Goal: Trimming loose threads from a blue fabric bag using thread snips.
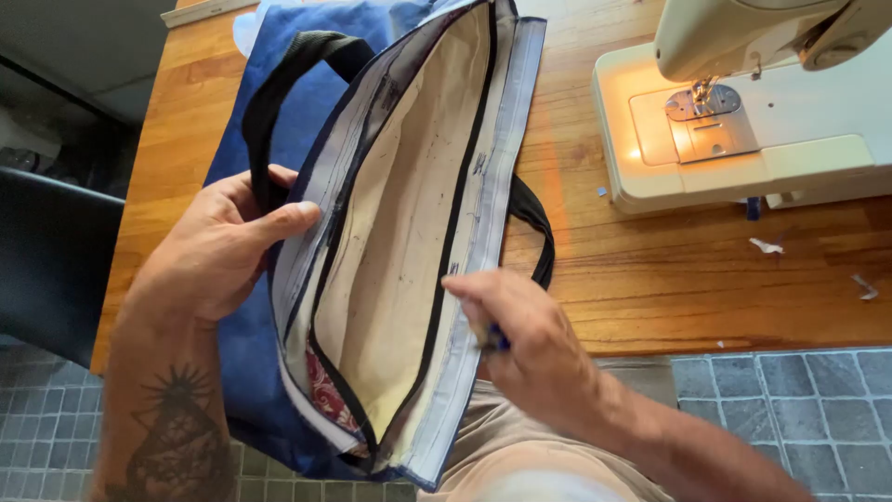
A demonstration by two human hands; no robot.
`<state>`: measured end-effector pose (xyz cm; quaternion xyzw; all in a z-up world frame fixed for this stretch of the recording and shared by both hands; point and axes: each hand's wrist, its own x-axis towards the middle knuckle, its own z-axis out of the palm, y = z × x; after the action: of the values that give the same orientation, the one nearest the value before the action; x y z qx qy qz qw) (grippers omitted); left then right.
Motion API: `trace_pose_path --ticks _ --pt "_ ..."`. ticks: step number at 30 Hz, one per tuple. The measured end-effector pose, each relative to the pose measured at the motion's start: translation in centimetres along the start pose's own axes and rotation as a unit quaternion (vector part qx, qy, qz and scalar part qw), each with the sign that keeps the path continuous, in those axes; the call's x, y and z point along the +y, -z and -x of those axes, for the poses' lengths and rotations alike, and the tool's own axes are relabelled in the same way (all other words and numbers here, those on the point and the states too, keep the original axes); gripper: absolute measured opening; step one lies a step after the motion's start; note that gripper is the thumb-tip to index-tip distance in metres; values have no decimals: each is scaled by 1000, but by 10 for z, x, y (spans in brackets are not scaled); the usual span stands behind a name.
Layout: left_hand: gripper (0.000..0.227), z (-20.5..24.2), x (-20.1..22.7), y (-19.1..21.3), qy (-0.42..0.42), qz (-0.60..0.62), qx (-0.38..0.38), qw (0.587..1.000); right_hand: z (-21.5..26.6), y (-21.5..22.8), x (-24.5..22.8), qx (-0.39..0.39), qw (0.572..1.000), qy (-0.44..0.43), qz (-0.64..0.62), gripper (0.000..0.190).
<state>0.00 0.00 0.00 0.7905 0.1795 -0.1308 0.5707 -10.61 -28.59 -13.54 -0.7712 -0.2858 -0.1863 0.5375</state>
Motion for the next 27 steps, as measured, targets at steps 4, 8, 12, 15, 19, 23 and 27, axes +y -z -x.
trace_pose_path --ticks 4,8,12,15,19,23,27 --pt "39 -9 -17 15 -75 -90 -6 993 -13 -10 17 -28 991 -105 -75 32" --pt "27 -17 -19 48 -99 22 9 995 -12 -24 34 -124 992 7 19 67" --pt "29 -2 11 88 -178 -32 41 983 -5 -37 38 -277 944 141 110 83" --pt "29 -2 31 137 -228 -110 108 961 -3 -43 26 -265 946 158 99 81" --pt "30 -3 33 172 -329 -166 151 917 -7 -46 19 -254 944 175 114 86" --pt "26 14 41 143 -279 -76 137 947 -9 -46 21 -275 944 154 98 94" --pt "32 53 47 75 -234 -131 108 957 -15 -38 23 -150 985 49 -72 85"
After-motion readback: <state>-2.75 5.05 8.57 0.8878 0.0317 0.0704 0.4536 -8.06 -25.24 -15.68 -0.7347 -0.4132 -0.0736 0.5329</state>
